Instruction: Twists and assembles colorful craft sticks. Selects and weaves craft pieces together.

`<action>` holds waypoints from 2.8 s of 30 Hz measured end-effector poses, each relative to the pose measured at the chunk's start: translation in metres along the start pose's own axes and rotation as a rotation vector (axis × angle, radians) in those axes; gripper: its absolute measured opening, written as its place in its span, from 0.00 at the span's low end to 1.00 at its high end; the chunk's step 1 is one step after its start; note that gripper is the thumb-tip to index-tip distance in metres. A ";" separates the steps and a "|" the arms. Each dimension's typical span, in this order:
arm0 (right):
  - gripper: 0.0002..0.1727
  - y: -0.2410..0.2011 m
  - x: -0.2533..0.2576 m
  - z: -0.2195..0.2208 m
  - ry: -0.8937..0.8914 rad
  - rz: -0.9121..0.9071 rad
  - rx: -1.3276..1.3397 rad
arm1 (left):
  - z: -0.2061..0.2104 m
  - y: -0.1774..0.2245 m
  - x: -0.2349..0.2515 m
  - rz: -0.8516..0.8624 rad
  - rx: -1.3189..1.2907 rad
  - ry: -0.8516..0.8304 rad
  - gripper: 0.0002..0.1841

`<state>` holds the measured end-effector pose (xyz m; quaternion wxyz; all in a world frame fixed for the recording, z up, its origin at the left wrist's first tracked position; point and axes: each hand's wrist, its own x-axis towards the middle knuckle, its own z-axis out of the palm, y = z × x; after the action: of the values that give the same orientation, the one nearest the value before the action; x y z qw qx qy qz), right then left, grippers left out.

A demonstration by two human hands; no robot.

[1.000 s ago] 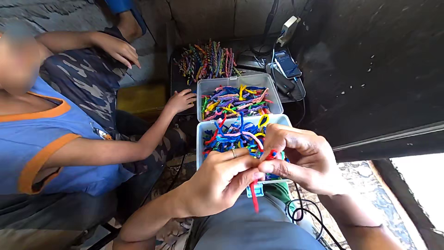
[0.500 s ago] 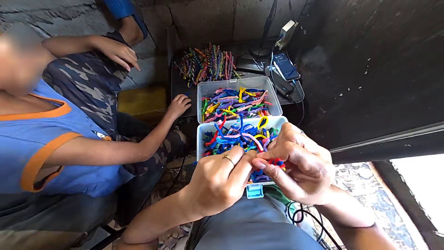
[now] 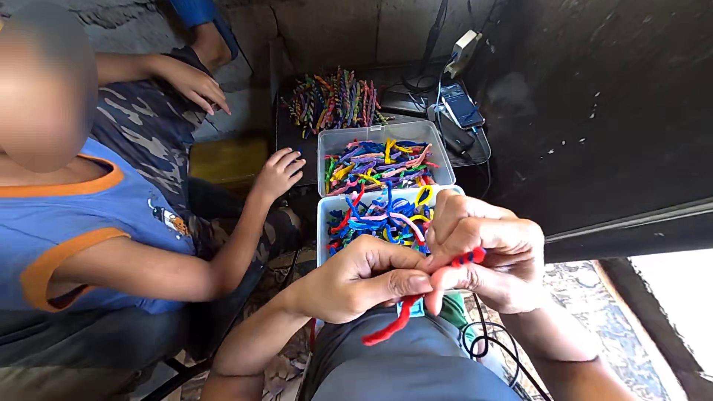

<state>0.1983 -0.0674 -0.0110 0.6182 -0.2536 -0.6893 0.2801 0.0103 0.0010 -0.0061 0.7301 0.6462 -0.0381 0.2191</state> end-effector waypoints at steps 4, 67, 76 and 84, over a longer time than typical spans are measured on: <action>0.14 0.008 -0.006 0.008 0.167 -0.029 -0.320 | 0.010 -0.012 0.001 0.277 1.049 0.313 0.14; 0.11 0.010 -0.008 0.021 0.188 -0.081 -0.414 | 0.018 -0.018 -0.013 0.352 1.532 0.523 0.14; 0.11 0.006 0.007 0.007 -0.203 0.044 0.177 | -0.005 0.009 -0.022 -0.066 -0.118 -0.080 0.14; 0.12 0.010 0.000 0.018 0.026 -0.024 -0.230 | 0.002 0.002 -0.025 0.137 0.758 0.230 0.17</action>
<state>0.1802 -0.0618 -0.0199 0.5973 -0.3182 -0.7117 0.1886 -0.0123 -0.0074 -0.0124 0.4231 0.8369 0.0843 0.3369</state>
